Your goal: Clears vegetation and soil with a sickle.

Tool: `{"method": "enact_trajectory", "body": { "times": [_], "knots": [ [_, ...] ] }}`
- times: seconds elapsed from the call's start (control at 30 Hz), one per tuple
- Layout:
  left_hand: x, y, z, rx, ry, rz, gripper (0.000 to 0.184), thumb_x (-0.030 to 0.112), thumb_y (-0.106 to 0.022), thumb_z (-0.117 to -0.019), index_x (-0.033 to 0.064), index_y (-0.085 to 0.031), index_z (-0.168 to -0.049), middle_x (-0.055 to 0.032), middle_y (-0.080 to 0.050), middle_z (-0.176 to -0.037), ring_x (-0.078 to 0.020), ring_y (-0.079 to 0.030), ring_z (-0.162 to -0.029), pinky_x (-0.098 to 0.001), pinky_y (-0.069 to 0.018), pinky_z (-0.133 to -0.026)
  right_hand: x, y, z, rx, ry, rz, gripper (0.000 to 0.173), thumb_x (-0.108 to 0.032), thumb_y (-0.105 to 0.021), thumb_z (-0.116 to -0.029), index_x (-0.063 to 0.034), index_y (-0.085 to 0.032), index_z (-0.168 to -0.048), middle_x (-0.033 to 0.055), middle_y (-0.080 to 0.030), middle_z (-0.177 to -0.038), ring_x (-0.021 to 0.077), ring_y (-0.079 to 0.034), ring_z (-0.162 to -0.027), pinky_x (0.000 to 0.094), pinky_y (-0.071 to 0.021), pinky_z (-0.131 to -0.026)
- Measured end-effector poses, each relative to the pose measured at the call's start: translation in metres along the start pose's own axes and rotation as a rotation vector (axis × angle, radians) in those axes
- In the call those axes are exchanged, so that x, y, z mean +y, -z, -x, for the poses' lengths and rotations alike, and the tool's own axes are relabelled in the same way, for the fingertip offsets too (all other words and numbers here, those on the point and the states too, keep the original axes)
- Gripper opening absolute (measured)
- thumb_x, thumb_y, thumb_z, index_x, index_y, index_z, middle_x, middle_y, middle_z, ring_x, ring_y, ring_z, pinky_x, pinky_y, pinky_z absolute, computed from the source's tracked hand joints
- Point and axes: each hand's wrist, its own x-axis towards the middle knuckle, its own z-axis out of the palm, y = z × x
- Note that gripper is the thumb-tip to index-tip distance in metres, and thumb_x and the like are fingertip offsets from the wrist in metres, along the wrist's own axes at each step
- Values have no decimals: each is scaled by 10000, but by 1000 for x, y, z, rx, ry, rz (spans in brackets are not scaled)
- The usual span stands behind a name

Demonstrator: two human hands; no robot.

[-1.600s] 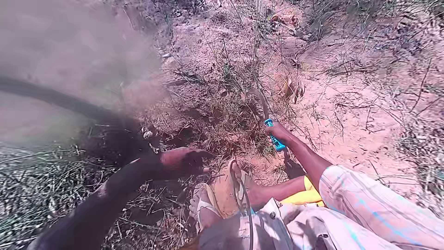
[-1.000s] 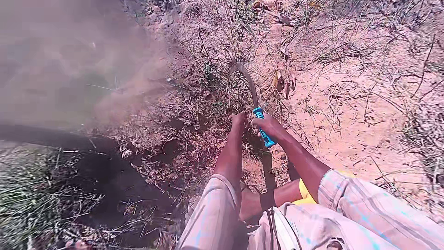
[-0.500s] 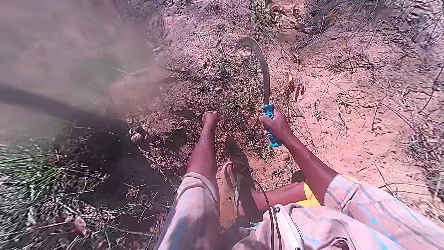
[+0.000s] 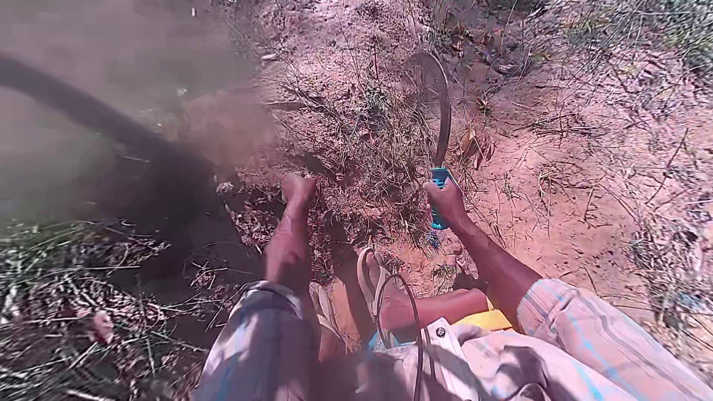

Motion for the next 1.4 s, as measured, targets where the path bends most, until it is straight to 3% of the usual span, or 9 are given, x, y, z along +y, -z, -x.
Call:
{"method": "enact_trajectory", "body": {
  "times": [0.03, 0.07, 0.2, 0.37, 0.7, 0.83, 0.93, 1.17, 1.4],
  "knots": [
    [9, 7, -10, -187, 135, -14, 477, 214, -414, -1113, -141, -452, -1430, -370, -433, -1504, -469, -409, -1446, -595, -326, -1164, -10, 6, 0, 33, 43, -75, 299, -193, -575, -1026, 47, -559, -1204, 81, -595, -777, 157, -604, -609, 357, -554, -618],
    [8, -5, -21, -148, 163, 27, 468, 216, -484, -1092, -90, -480, -1446, -337, -432, -1530, -468, -386, -1466, -633, -309, -1162, -21, 11, 2, 54, 61, -164, 270, -170, -581, -1016, 38, -552, -1186, 55, -582, -751, 132, -599, -575, 324, -561, -577],
    [7, -64, -40, 93, -156, 39, 456, 258, -572, -1043, -54, -584, -1376, -333, -478, -1478, -534, -370, -1431, -755, -260, -1114, -32, 17, 33, 4, -41, -485, 211, -172, -528, -1061, -36, -490, -1218, 18, -547, -718, 92, -562, -506, 243, -534, -489],
    [52, -101, -28, -92, -506, -190, 282, 170, -568, -1039, -12, -699, -1209, -256, -607, -1368, -465, -470, -1374, -652, -344, -1113, -4, 14, 33, 28, -200, -520, 140, -106, -523, -1052, -3, -485, -1139, 37, -545, -646, 116, -572, -476, 253, -543, -492],
    [121, -173, -68, -346, -761, -597, 338, 125, -600, -1004, 74, -650, -1334, -138, -607, -1440, -379, -458, -1431, -638, -365, -1116, -11, 24, 3, 17, -55, -623, 135, -115, -527, -1022, -42, -523, -1136, 1, -534, -599, 99, -556, -445, 250, -538, -460],
    [138, -170, -81, -314, -608, -630, 419, 262, -624, -1016, 3, -635, -1345, -231, -574, -1449, -446, -418, -1437, -693, -251, -1158, -11, 26, 0, 10, -46, -619, 99, -74, -511, -1020, -30, -531, -1106, -5, -536, -602, 85, -562, -455, 233, -542, -476],
    [142, -150, -81, -284, -487, -571, 571, 211, -559, -1040, 1, -410, -1549, -249, -369, -1620, -488, -256, -1526, -711, -207, -1167, -6, 25, -3, -20, -58, -583, 113, -46, -498, -1015, -10, -515, -1121, -6, -522, -596, 79, -559, -455, 226, -538, -480],
    [99, -118, -98, -211, -255, -437, 332, 98, -513, -1052, -109, -575, -1304, -350, -588, -1332, -517, -563, -1275, -677, -447, -1014, 27, 16, -20, -115, -187, -139, 265, -122, -601, -1013, 41, -533, -1211, 83, -588, -744, 146, -607, -560, 296, -558, -578],
    [100, -63, -32, -349, -19, -167, 381, 116, -404, -1108, -121, -529, -1378, -362, -503, -1455, -505, -466, -1397, -646, -356, -1133, 15, 8, -12, -136, -135, -68, 275, -150, -605, -1017, 42, -550, -1206, 78, -597, -748, 146, -616, -575, 315, -566, -598]
  ]
}}
